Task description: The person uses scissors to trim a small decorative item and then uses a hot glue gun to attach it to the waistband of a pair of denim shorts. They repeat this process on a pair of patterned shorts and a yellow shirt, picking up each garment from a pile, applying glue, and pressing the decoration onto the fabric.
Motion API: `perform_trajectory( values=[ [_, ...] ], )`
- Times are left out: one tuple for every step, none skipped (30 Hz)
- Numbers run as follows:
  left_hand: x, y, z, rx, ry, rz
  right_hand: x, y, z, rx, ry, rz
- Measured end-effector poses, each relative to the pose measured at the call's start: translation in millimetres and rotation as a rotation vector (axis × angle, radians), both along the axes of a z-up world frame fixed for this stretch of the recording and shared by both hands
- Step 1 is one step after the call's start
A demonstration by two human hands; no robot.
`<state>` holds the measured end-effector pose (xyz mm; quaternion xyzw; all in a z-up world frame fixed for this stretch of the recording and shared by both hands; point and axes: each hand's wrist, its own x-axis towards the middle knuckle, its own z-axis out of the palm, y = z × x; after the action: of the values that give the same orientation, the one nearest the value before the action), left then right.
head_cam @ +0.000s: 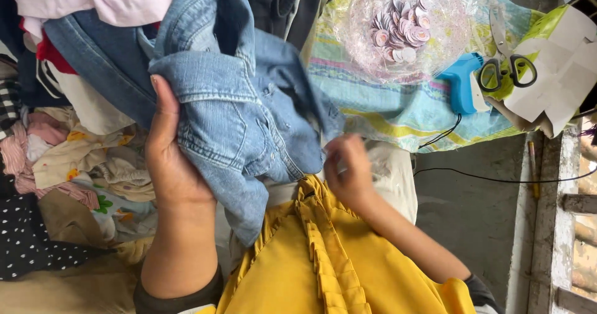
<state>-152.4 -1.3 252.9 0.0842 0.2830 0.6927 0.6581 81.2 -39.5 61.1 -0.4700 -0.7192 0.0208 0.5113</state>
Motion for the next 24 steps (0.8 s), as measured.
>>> perform_trajectory(
  values=[
    [-2,-3,-1,-0.002,0.003,0.006,-3,-9,-32,-0.497,-0.002,0.082],
    [-3,-5,-2,-0.003,0.007,0.011,-6,-18,-64,-0.993,-0.011,0.17],
    [-4,-6,-2,-0.005,0.008,0.011,-6,-14,-69,-0.995,-0.009,0.171],
    [-4,-7,-3,0.033,-0.008,0.008,-6,-10,-73,-1.135,0.037,0.154],
    [-4,-6,-3,0.076,-0.025,0.006,-5,-2,-77,-1.271,0.081,0.136],
    [-4,-7,-3,0.078,-0.025,0.009,-6,3,-81,-1.269,0.08,0.138],
    [-4,-7,-3,0.094,-0.037,0.023,-8,8,-85,-1.223,0.064,0.154],
    [-4,-8,-3,0.111,-0.049,0.037,-10,13,-90,-1.177,0.049,0.17],
    [-6,-9,0,0.111,-0.047,0.038,-6,14,-103,-1.177,0.049,0.173],
    [-7,-11,3,0.085,-0.062,0.042,-3,16,-117,-1.126,0.079,0.207],
    [-8,-12,6,0.062,-0.08,0.046,1,19,-130,-1.072,0.107,0.241],
    [-15,-13,5,0.064,-0.079,0.048,13,19,-99,-1.071,0.106,0.243],
    [-22,-15,4,0.128,-0.032,0.116,25,18,-69,-1.148,0.357,0.296],
    [-28,-17,2,0.192,0.016,0.184,37,16,-38,-1.216,0.612,0.347],
    [-32,-17,7,0.191,0.019,0.179,67,17,-41,-1.215,0.618,0.345],
    [-34,-16,12,0.104,-0.047,0.269,98,17,-43,-1.187,0.976,0.503],
    [-36,-14,17,0.018,-0.112,0.353,130,16,-46,-1.123,1.335,0.655],
    [-44,-6,-4,0.016,-0.109,0.341,149,11,-49,-1.115,1.344,0.648],
    [-51,3,-25,0.086,-0.073,0.237,171,6,-51,-0.985,1.387,0.549],
    [-58,12,-47,0.156,-0.037,0.134,193,1,-53,-0.854,1.422,0.45],
    [-53,21,-72,0.155,-0.042,0.12,205,2,-59,-0.844,1.424,0.437],
    [-48,29,-98,-0.056,0.267,0.158,216,4,-64,-0.682,0.673,0.299],
    [-42,38,-123,-0.268,0.577,0.192,228,6,-70,-0.476,-0.061,0.139],
    [-40,43,-170,-0.264,0.575,0.179,210,3,-72,-0.476,-0.061,0.126]
  ],
)
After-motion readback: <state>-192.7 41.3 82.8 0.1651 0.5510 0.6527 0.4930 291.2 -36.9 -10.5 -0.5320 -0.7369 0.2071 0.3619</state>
